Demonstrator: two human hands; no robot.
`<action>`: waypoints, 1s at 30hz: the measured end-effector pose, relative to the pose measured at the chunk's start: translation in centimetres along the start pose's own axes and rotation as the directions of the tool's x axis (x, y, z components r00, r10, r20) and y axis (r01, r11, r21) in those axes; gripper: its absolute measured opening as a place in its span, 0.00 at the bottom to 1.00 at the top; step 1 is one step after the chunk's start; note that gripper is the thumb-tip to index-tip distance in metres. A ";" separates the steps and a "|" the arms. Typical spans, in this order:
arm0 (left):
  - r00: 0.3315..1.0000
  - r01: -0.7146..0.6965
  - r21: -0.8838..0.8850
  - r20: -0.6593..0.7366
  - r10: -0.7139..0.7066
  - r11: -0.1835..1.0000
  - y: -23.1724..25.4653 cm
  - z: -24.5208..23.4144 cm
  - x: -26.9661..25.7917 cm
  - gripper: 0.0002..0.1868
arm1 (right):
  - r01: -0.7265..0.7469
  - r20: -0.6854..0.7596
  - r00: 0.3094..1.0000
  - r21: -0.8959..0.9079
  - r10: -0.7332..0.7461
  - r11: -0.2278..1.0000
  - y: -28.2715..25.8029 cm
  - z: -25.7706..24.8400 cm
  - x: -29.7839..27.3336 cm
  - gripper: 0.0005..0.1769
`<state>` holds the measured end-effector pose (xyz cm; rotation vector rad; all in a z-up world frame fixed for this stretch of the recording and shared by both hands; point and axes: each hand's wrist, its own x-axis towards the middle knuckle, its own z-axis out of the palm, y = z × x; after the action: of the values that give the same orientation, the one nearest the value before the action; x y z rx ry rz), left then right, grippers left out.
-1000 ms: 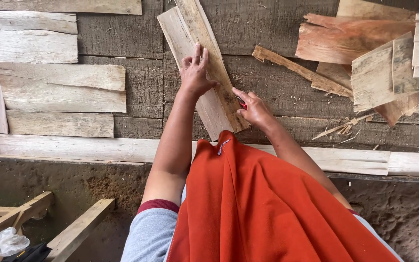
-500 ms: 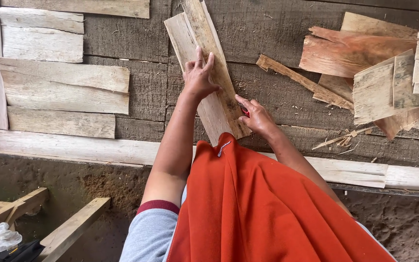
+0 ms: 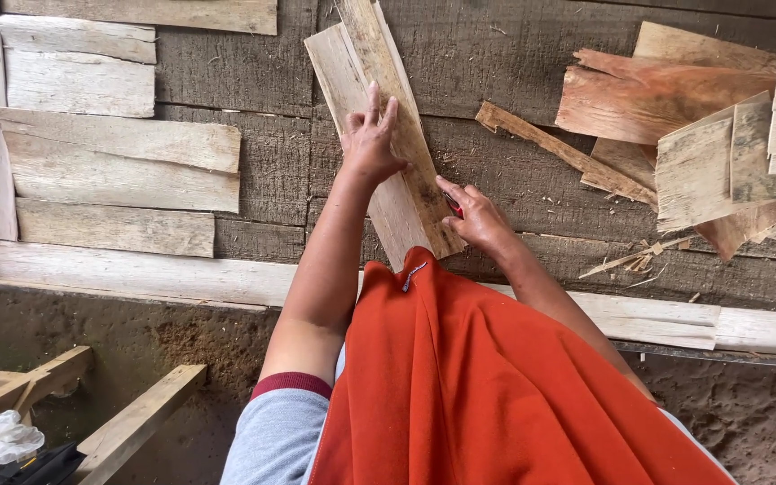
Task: The person uses a red utility knife to cut and trim wooden planks on a wooden workbench. They repeatedly position the planks, score the wood, and remove thin strips, then place the trimmed pieces into a pile.
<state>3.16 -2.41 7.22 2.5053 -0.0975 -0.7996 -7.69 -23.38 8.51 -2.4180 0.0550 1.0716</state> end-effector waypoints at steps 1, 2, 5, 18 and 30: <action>1.000 0.001 -0.001 -0.004 -0.001 1.000 -0.2 0.3 0.5 0.62 | 0.003 -0.001 1.000 -0.002 -0.003 1.000 0.0 0.0 0.0 0.47; 1.000 0.019 0.031 0.000 -0.019 0.999 -0.4 0.7 1.1 0.64 | -0.002 0.013 1.000 -0.001 0.002 1.000 -0.1 0.0 0.0 0.47; 0.997 0.011 0.183 -0.072 0.002 0.983 -0.8 1.6 2.1 0.68 | 0.086 -0.024 0.996 0.038 -0.086 0.996 0.4 -0.5 -0.5 0.46; 0.997 -0.019 0.225 -0.073 0.037 0.974 0.6 -0.9 0.8 0.75 | -0.155 0.223 0.957 0.934 -0.186 0.323 -1.6 -6.9 5.3 0.31; 1.000 0.002 0.235 -0.025 0.004 0.972 1.6 -2.9 0.7 0.77 | 0.285 -0.365 0.925 0.483 -0.106 0.828 -11.3 -10.6 11.1 0.32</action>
<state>5.49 -2.62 9.65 2.7360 -0.1953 -0.7968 9.88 -16.53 11.43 -2.0059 0.1801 0.4672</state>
